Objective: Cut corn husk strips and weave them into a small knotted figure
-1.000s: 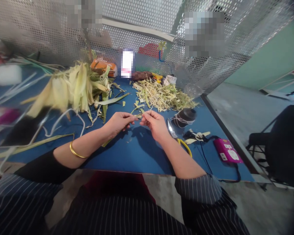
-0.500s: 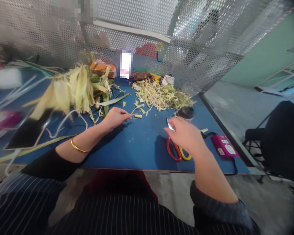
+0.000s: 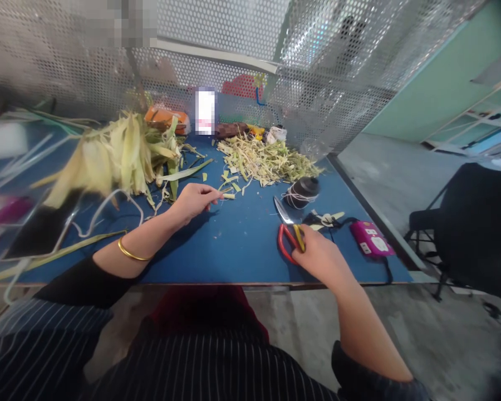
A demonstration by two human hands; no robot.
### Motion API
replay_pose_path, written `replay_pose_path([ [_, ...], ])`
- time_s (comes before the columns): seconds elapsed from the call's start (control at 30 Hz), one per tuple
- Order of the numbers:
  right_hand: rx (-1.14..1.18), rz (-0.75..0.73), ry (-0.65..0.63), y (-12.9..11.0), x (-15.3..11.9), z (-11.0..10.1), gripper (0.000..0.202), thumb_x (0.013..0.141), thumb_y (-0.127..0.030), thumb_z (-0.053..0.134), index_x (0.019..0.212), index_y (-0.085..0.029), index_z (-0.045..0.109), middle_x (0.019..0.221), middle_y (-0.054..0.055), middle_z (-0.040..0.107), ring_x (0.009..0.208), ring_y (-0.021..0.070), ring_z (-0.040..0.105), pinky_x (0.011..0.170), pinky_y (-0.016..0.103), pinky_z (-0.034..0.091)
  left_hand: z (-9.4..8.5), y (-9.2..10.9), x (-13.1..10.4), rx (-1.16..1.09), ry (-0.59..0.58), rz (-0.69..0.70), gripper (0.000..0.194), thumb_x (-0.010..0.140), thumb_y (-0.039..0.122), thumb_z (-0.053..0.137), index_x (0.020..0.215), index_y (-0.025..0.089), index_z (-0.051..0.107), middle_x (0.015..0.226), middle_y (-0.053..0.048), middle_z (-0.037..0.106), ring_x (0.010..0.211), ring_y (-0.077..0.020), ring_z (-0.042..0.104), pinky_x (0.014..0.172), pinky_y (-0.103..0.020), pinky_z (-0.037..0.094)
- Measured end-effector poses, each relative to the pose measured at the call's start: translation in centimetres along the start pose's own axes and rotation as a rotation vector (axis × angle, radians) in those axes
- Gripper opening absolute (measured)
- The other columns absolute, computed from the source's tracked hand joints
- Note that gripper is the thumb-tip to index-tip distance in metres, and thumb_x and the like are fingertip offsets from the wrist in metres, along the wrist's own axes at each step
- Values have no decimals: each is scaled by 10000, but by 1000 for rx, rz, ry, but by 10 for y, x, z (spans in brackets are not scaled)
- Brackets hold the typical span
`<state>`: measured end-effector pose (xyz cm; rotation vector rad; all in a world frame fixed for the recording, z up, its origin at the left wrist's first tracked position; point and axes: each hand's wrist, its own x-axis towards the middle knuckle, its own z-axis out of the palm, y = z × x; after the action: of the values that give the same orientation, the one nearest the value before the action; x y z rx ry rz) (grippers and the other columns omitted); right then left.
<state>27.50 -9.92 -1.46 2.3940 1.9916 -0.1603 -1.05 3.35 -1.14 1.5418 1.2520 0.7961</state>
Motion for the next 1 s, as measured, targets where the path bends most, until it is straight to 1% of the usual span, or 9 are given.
replay_pose_path([
  [0.13, 184, 82, -33, 13, 4, 4, 648, 702, -289, 588, 1321, -159, 446, 934, 99, 689, 848, 267, 653, 717, 331, 438, -7, 8, -3, 36, 41, 175, 264, 803, 369, 567, 832, 171, 739, 739, -41, 643, 553, -83, 451, 496, -208, 339],
  [0.23, 468, 131, 55, 14, 0, 12, 575, 676, -290, 621, 1234, -189, 528, 875, 69, 683, 806, 239, 649, 738, 348, 465, -11, 9, -2, 43, 69, 219, 274, 806, 378, 582, 848, 155, 735, 746, -43, 638, 576, -83, 454, 521, -207, 352],
  [0.4, 1410, -87, 232, -27, 1, 10, 555, 722, -281, 635, 1249, -270, 461, 990, 26, 625, 607, 125, 585, 590, 309, 496, -10, 9, -3, -220, -42, 101, 268, 783, 360, 630, 921, 155, 733, 723, -35, 595, 550, -73, 443, 456, -201, 319],
  [0.47, 1628, -193, 239, -51, 13, 1, 512, 728, -266, 640, 1213, -284, 476, 788, -36, 591, 493, 89, 507, 513, 273, 466, -8, 11, -6, -340, -106, 39, 244, 762, 339, 662, 915, 163, 734, 716, -24, 581, 546, -66, 460, 451, -194, 325],
  [0.57, 1671, -278, 173, -85, 44, -12, 425, 716, -281, 683, 1095, -269, 493, 584, -94, 510, 392, 75, 423, 451, 253, 440, -7, 15, -9, -439, -169, -56, 231, 730, 312, 704, 897, 156, 733, 688, -7, 564, 518, -53, 471, 434, -185, 331],
  [0.63, 1641, -278, 169, -103, 67, -18, 462, 673, -313, 734, 1049, -262, 470, 827, -28, 651, 452, 79, 513, 465, 253, 463, -7, 16, -10, -474, -201, -96, 238, 718, 302, 716, 895, 143, 732, 675, -1, 555, 503, -50, 476, 422, -181, 338],
  [0.77, 1630, -343, 65, -125, 97, -17, 556, 591, -332, 792, 1002, -264, 424, 1065, 15, 654, 523, 71, 567, 534, 259, 517, -9, 14, -9, -504, -225, -136, 227, 710, 292, 723, 875, 136, 727, 668, -1, 563, 483, -54, 480, 401, -186, 346],
  [0.87, 1581, -404, -51, -127, 99, -8, 553, 606, -348, 784, 1015, -267, 420, 938, -18, 667, 523, 82, 578, 525, 254, 513, -9, 15, -8, -474, -222, -171, 178, 723, 279, 708, 834, 141, 721, 658, -5, 573, 465, -54, 466, 389, -189, 333],
  [1.0, 1492, -375, -51, -122, 92, 1, 534, 630, -345, 770, 1028, -261, 424, 679, -82, 604, 503, 105, 596, 510, 244, 486, -7, 14, -8, -437, -227, -206, 120, 735, 262, 695, 794, 161, 724, 652, -16, 579, 457, -53, 447, 393, -191, 315],
])
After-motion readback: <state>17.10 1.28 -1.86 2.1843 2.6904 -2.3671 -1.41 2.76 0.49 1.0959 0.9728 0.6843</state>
